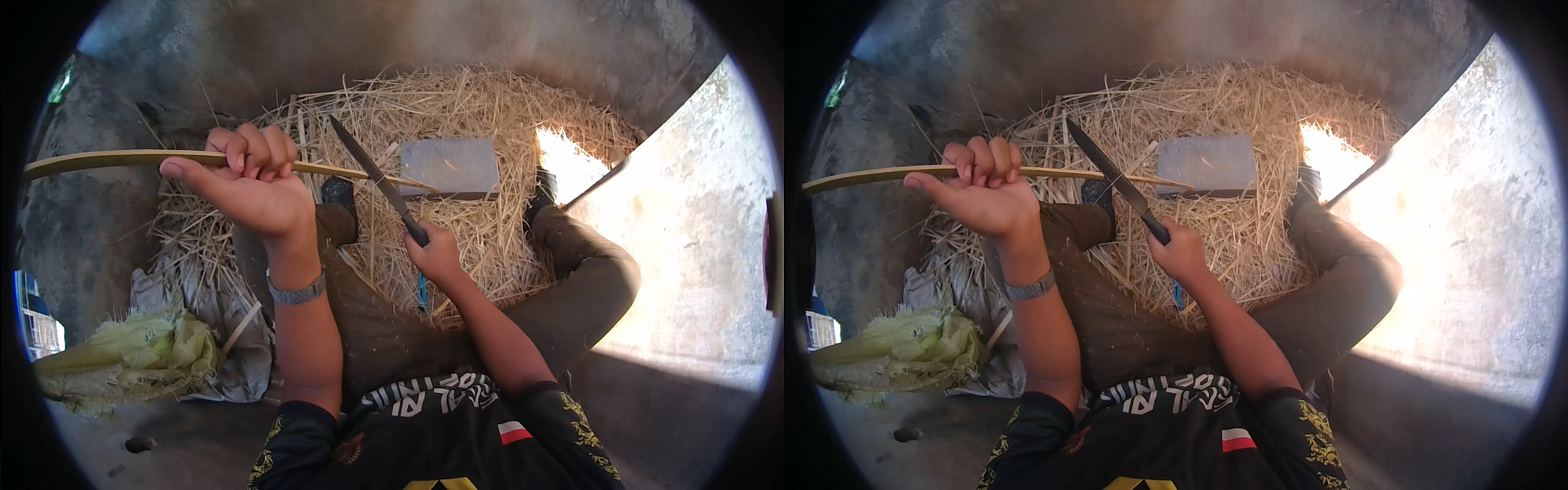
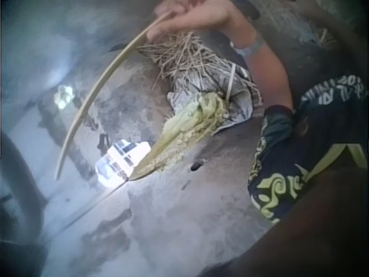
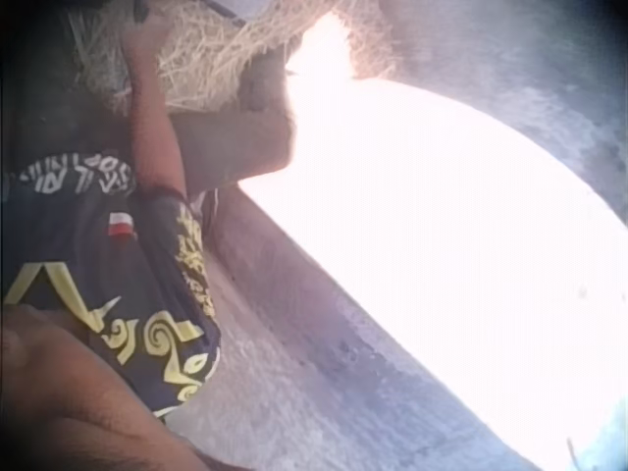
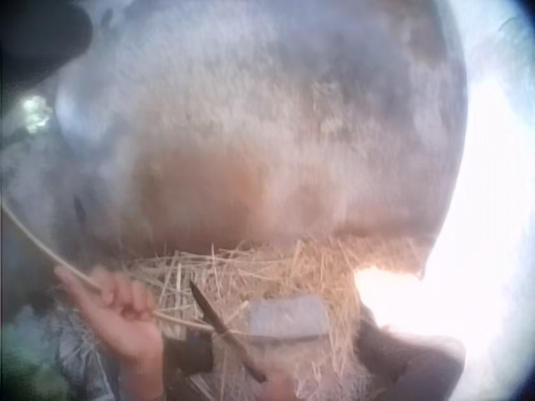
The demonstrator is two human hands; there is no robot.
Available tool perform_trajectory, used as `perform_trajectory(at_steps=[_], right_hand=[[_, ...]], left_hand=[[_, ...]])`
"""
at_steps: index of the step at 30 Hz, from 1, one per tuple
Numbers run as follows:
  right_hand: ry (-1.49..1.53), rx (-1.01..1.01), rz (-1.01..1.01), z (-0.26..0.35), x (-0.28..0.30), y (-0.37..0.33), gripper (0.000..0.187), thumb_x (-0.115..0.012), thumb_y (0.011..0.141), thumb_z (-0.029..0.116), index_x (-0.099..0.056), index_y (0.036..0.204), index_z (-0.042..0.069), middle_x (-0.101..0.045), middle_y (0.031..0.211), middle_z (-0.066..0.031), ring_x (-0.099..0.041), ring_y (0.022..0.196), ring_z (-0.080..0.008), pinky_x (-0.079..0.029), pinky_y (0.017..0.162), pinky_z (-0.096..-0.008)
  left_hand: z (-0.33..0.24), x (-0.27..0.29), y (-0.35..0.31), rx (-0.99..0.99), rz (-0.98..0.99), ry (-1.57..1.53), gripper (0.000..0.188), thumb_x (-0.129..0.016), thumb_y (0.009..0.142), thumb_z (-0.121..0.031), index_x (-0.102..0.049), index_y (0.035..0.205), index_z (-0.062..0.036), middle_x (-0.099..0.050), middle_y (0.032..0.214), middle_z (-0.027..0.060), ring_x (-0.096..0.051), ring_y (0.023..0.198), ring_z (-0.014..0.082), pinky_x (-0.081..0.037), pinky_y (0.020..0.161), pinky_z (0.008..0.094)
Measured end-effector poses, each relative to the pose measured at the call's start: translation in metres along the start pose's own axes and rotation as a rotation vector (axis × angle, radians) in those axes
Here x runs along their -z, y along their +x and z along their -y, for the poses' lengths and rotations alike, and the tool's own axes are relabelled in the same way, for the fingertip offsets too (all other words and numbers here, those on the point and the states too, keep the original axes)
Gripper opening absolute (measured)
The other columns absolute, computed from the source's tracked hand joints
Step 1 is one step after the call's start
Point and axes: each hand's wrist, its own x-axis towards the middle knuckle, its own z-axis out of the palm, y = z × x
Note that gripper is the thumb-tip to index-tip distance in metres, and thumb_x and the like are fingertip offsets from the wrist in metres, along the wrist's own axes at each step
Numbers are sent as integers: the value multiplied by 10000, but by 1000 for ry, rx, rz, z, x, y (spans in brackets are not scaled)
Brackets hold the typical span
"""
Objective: The person sits on a bed of straw and uses a blue utility knife to strip the bark from a long wooden stick. They then switch to a larger black knife to sharpen the tip of the stick, repeatedly scraping the blade against the wood to create a point.
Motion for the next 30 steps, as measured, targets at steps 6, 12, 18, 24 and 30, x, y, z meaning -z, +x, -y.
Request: perform_trajectory(at_steps=[6,12,18,24,30], right_hand=[[-205,-785,93,-140,-4,-24,437,-648,827,327,-683,1055,-44,-703,1002,-234,-693,942,-362,-535,820,-450],[-135,-830,69,-142,-7,-13,443,-652,821,336,-692,1069,-28,-703,997,-230,-699,938,-356,-541,809,-456],[-238,-734,-20,-111,-1,-16,407,-656,830,323,-692,1049,-18,-706,851,-193,-708,822,-326,-539,735,-439],[-20,-425,-150,-94,-9,6,313,-690,824,287,-645,904,-12,-649,722,-174,-655,687,-344,-490,654,-465],[-130,-435,-145,-83,-16,5,293,-660,870,289,-628,910,1,-633,704,-151,-646,683,-284,-485,646,-434]], left_hand=[[5,-4,1,64,-46,-43,677,-295,929,-776,-294,634,-166,-225,497,-37,-182,447,89,-170,423,250],[10,-15,1,92,-24,-75,681,-304,926,-771,-301,626,-160,-231,495,-34,-184,447,95,-167,422,249],[-27,-30,-20,117,-93,-109,655,-364,898,-752,-292,623,-162,-248,516,-29,-173,473,95,-172,453,259],[-27,-12,-14,-41,9,-148,674,-360,897,-777,-295,624,-164,-258,523,-26,-195,478,97,-169,472,264],[18,-4,-2,-107,-55,-18,633,-356,952,-723,-329,677,-153,-255,548,-28,-238,486,98,-209,474,258]])
